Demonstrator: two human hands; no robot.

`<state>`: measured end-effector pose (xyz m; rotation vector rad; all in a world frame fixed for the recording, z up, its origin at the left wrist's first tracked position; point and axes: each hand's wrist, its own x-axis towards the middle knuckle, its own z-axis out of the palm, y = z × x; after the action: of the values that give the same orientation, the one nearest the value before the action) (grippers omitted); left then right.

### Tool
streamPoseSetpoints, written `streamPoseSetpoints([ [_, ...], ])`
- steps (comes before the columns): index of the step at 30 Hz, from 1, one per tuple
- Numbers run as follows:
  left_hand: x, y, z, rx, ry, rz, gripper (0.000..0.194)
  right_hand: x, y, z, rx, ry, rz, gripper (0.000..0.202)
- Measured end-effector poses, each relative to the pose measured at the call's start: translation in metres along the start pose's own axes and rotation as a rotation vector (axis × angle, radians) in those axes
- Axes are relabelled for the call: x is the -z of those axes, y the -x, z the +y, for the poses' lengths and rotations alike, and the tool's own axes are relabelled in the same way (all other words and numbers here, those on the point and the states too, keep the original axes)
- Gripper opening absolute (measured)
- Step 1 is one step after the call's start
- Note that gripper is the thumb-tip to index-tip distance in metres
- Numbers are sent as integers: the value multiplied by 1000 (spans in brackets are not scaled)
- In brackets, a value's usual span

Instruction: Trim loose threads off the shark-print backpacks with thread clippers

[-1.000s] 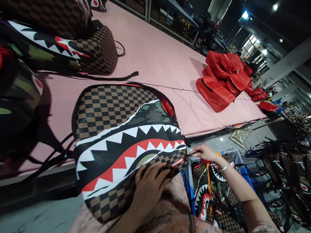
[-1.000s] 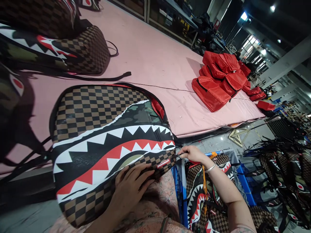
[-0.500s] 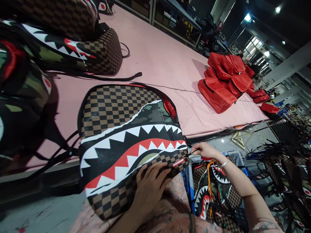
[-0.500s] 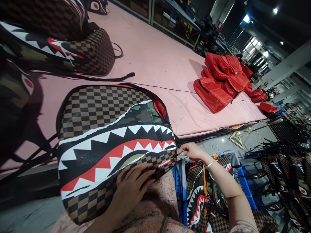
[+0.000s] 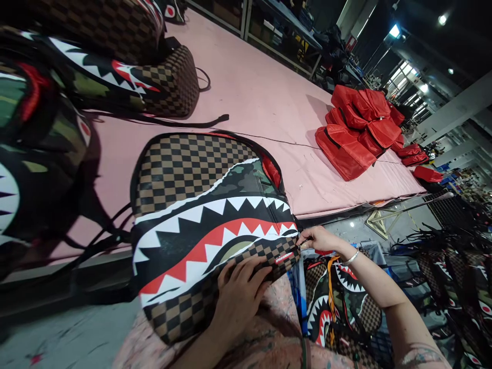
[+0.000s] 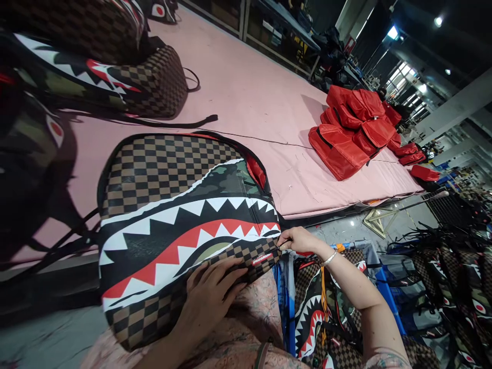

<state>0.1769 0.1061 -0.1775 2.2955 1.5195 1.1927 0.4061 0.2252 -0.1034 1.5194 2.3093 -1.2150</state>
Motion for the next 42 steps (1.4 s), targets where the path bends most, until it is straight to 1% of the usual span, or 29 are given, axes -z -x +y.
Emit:
streamPoseSetpoints([
  [4,-1,0,0,1,4,10,21,-2,1,-2,-6,12,18,15],
  [9,0,0,0,11,22,0,21,-6,3,5,-33,-22,34,13],
  [12,0,1,0,21,27,-6,21,-3,6,9,-58,-25,56,17],
  [14,0,2,-1,24,28,-3,21,1,8,9,-63,-13,64,17],
  [18,0,3,-2,25,27,0,21,3,5,4,-46,8,39,9],
  [23,3,2,1,45,43,-10,21,-5,-1,-5,-24,13,5,9],
  [29,6,0,3,58,41,-15,21,-14,-5,-11,-7,26,5,9],
  [32,5,0,3,39,36,0,20,-17,-6,-14,-8,39,13,10],
  [36,5,0,3,55,56,13,21,-21,-7,-15,-13,50,32,10],
  [39,6,0,4,62,68,20,21,-20,-7,-13,-22,50,38,9],
  [42,6,1,4,63,65,16,21,-16,-6,-13,-38,36,13,8],
])
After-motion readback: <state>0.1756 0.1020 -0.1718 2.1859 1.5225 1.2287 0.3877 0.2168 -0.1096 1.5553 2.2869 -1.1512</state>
